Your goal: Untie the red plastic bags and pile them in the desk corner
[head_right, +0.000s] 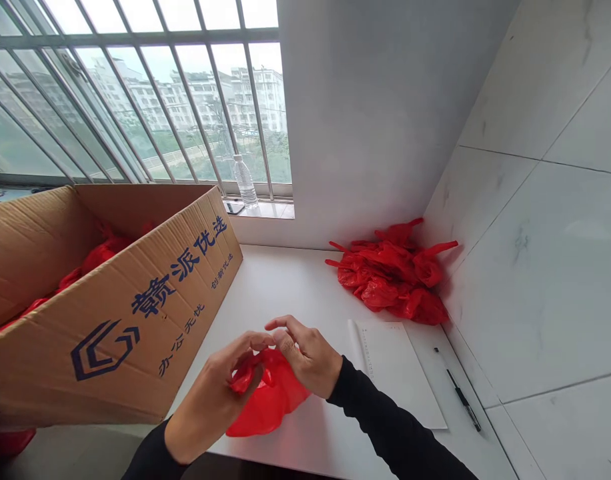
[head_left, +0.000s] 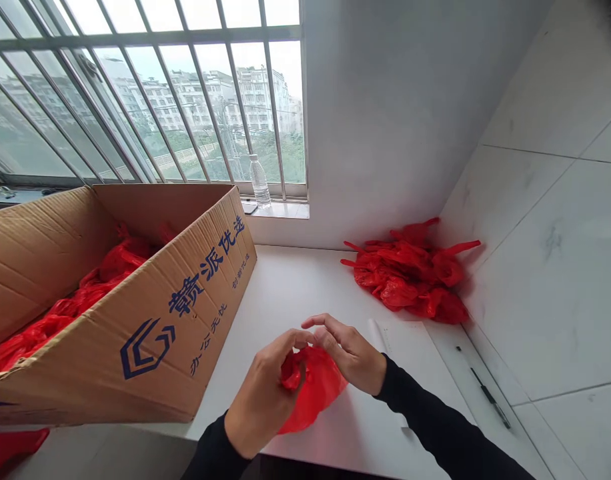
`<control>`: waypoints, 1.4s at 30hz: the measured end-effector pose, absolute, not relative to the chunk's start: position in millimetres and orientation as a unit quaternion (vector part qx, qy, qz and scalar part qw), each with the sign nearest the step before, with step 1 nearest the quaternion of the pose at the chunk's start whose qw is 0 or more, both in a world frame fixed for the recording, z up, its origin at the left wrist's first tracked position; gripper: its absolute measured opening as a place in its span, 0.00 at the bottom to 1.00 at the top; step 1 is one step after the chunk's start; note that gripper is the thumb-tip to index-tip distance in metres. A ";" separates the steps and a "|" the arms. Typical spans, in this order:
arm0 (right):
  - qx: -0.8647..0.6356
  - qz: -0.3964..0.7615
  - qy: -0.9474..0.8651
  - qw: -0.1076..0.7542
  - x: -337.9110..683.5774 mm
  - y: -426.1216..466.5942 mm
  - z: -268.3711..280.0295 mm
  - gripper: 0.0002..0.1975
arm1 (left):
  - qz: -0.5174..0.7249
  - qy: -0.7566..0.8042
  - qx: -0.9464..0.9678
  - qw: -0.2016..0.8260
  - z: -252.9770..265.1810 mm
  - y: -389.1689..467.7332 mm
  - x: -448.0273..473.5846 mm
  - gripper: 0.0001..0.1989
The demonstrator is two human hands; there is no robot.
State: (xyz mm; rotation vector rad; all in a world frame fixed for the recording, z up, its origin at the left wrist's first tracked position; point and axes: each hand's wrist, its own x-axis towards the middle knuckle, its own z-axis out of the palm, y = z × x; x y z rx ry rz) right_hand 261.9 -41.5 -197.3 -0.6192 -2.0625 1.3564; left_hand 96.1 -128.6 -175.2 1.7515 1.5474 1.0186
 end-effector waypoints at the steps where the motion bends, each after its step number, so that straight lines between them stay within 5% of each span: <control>1: -0.240 0.517 -0.769 0.290 259.2 -40.7 -202.0 0.17 | 0.388 0.590 0.665 0.241 -179.8 -129.3 95.2 0.17; 7: -0.173 0.570 -0.767 0.237 250.6 -39.2 -212.2 0.11 | 0.429 0.577 0.681 0.140 -196.3 -128.6 89.1 0.18; 13: -0.255 0.378 -0.831 0.319 257.3 -42.2 -201.2 0.04 | 0.351 0.584 0.725 0.101 -211.9 -131.3 72.9 0.23; 24: -0.265 0.473 -0.783 0.304 259.6 -44.3 -218.7 0.19 | 0.321 0.616 0.719 0.026 -245.5 -149.5 49.6 0.27; 27: -0.248 0.458 -0.792 0.319 247.3 -47.9 -216.6 0.09 | 0.306 0.602 0.737 0.003 -240.7 -147.3 51.9 0.28; 31: -0.323 0.411 -0.789 0.322 266.8 -39.8 -234.6 0.09 | 0.285 0.638 0.716 -0.002 -264.2 -162.2 23.6 0.25; 34: -0.388 0.418 -0.769 0.289 290.1 -35.2 -259.9 0.11 | 0.304 0.707 0.636 0.055 -293.0 -179.0 0.4 0.18; 38: -0.391 0.453 -0.743 0.299 294.5 -43.5 -271.9 0.12 | 0.406 0.735 0.495 0.222 -305.1 -179.5 10.8 0.22; 42: -0.346 0.466 -0.743 0.335 268.6 -60.6 -268.6 0.09 | 0.483 0.721 0.450 0.212 -300.7 -158.4 54.1 0.24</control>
